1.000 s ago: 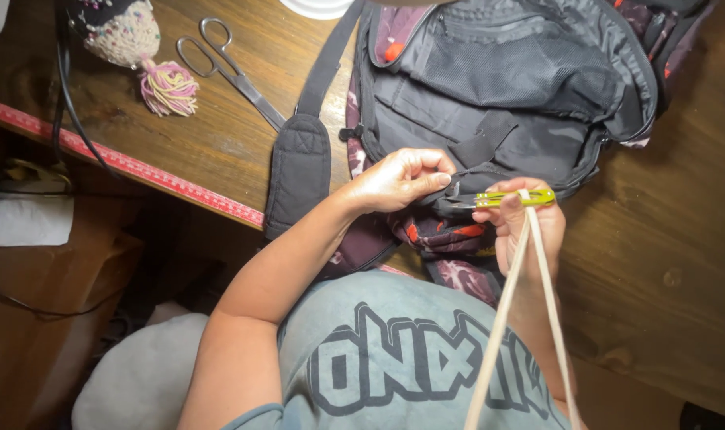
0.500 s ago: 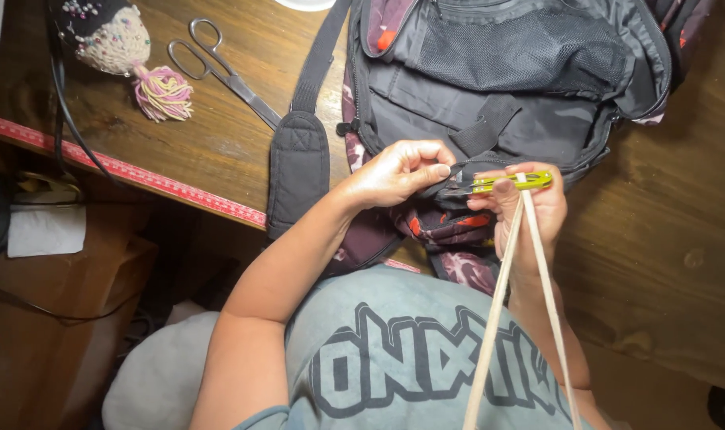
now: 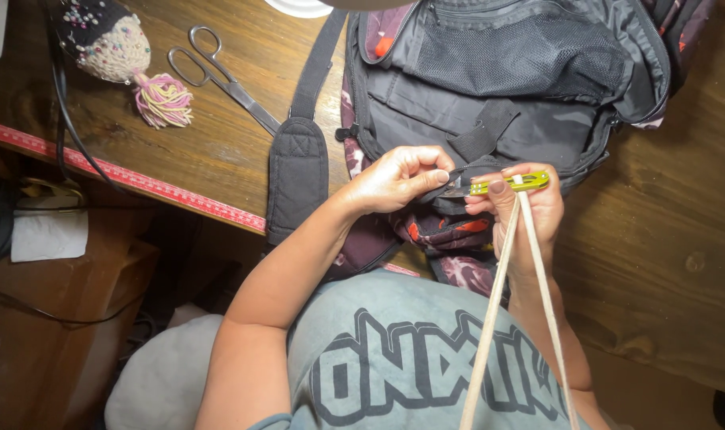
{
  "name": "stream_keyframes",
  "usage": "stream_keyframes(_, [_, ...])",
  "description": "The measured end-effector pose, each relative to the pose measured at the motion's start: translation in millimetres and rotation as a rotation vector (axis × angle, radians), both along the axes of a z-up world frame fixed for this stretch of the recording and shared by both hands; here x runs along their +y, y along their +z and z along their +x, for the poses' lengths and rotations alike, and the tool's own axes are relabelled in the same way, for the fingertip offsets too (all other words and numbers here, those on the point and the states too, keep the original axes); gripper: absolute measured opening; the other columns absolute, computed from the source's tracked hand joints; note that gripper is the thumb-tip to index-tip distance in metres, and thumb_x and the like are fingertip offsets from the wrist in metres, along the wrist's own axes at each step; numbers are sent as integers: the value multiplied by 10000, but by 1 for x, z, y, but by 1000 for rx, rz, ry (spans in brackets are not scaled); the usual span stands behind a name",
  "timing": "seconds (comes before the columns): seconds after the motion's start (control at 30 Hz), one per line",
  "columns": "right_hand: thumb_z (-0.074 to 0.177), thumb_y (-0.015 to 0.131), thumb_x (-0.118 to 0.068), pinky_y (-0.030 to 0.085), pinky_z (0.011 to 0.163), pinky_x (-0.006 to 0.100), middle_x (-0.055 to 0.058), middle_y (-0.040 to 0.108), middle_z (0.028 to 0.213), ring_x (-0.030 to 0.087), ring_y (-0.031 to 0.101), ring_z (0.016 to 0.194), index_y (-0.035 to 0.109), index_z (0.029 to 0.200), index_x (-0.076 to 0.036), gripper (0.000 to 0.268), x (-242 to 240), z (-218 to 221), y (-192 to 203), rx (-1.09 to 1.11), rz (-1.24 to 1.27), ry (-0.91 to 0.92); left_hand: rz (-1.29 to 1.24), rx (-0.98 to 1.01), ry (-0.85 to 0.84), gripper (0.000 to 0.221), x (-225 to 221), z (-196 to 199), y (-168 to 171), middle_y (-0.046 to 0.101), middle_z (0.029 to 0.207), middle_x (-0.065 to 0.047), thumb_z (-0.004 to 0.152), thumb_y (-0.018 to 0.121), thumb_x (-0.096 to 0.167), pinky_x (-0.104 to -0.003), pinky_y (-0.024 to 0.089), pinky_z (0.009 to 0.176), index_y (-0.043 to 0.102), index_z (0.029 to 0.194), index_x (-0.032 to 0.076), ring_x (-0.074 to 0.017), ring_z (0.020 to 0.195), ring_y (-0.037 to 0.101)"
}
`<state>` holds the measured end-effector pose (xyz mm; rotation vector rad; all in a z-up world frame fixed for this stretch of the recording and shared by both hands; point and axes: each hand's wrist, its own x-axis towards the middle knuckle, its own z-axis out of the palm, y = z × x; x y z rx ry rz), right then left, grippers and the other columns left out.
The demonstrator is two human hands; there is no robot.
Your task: Repairing a backpack by manipulating a cord and zipper using a small tool
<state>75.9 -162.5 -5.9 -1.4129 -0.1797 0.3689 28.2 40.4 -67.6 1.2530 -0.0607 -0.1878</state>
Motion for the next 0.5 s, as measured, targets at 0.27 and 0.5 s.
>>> stream_keyframes(0.27, [1022,675,-114,659,547,306,326,694,936,296,753,647,413,1154,10,318,0,-1,-1,1,13,-10,14,-12,-2,106,-5,2,-3,682,615,51,1032,597,234,-187,495,691,695,1016,195,-23,633,514])
stream_keyframes(0.5, [1026,672,-139,666,570,302,319,695,946,285,754,659,413,1157,1,322,-1,-4,-1,-5,6,-8,59,-41,5,111,-3,0,2,711,630,20,1034,591,247,-216,524,699,686,1006,197,-31,653,550])
